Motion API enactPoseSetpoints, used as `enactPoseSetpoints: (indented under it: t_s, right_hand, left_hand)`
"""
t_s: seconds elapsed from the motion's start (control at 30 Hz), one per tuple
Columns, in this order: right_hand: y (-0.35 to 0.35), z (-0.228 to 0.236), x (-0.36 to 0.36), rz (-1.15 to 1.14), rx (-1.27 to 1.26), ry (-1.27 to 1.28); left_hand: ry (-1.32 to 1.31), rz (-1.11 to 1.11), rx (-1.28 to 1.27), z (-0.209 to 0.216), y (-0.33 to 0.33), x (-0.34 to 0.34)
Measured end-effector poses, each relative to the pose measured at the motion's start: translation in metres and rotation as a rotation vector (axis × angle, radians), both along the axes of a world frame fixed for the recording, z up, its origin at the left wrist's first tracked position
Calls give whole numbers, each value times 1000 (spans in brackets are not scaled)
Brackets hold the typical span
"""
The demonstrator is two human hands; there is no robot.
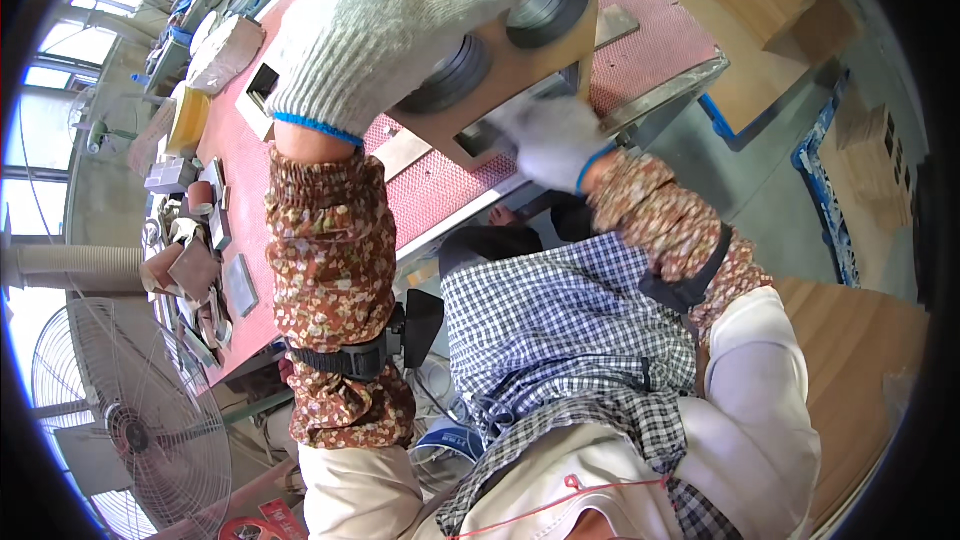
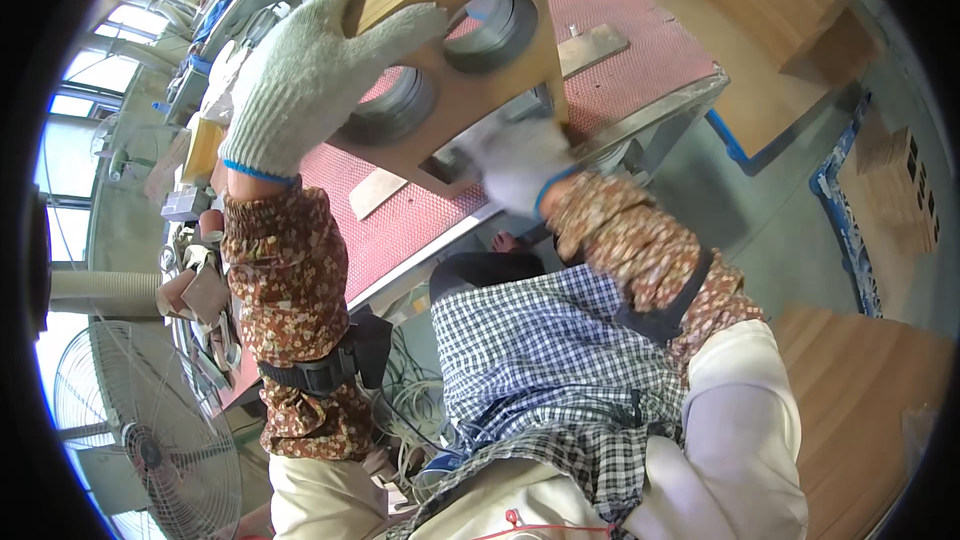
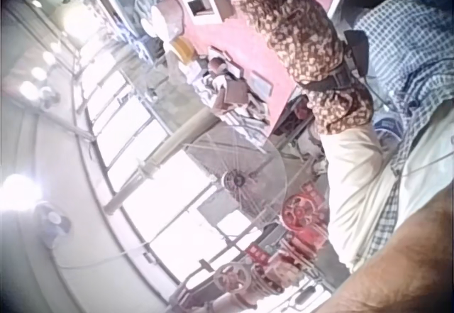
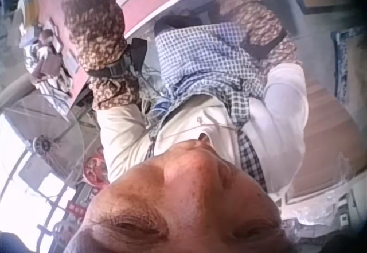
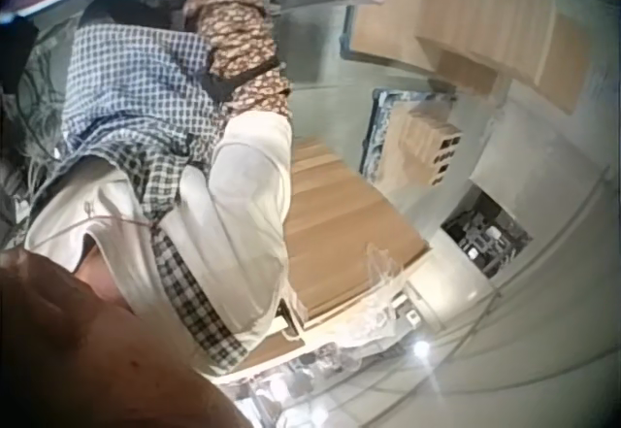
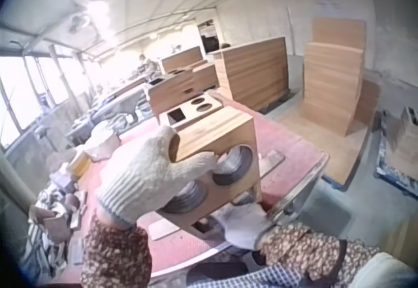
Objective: The person is manually sanding a small wooden box with a square sanding block in a woodworking environment.
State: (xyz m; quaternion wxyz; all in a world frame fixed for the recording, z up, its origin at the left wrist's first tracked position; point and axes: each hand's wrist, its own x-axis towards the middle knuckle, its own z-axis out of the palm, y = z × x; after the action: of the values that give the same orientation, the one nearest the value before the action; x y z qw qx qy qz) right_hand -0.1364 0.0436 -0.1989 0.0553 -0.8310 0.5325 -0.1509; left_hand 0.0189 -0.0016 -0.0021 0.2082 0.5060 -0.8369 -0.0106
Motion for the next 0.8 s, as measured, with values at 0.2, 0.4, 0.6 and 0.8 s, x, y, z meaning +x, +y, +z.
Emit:
enactPoseSetpoints:
  t_s: [0.2, 0.4, 0.6, 0.8]
  right_hand:
    - [10, 10, 36, -83, 166, 256]
    - [-2, 3, 32, -101, 185, 197]
    - [-21, 0, -30, -189, 236, -112]
    - [29, -8, 25, -36, 55, 2]
  left_hand:
    - [3, -10, 34, 0, -2, 2]
    - [20, -42, -7, -5, -8, 5]
    - [10, -23, 31, 0, -1, 4]
    - [-7, -92, -16, 1, -8, 6]
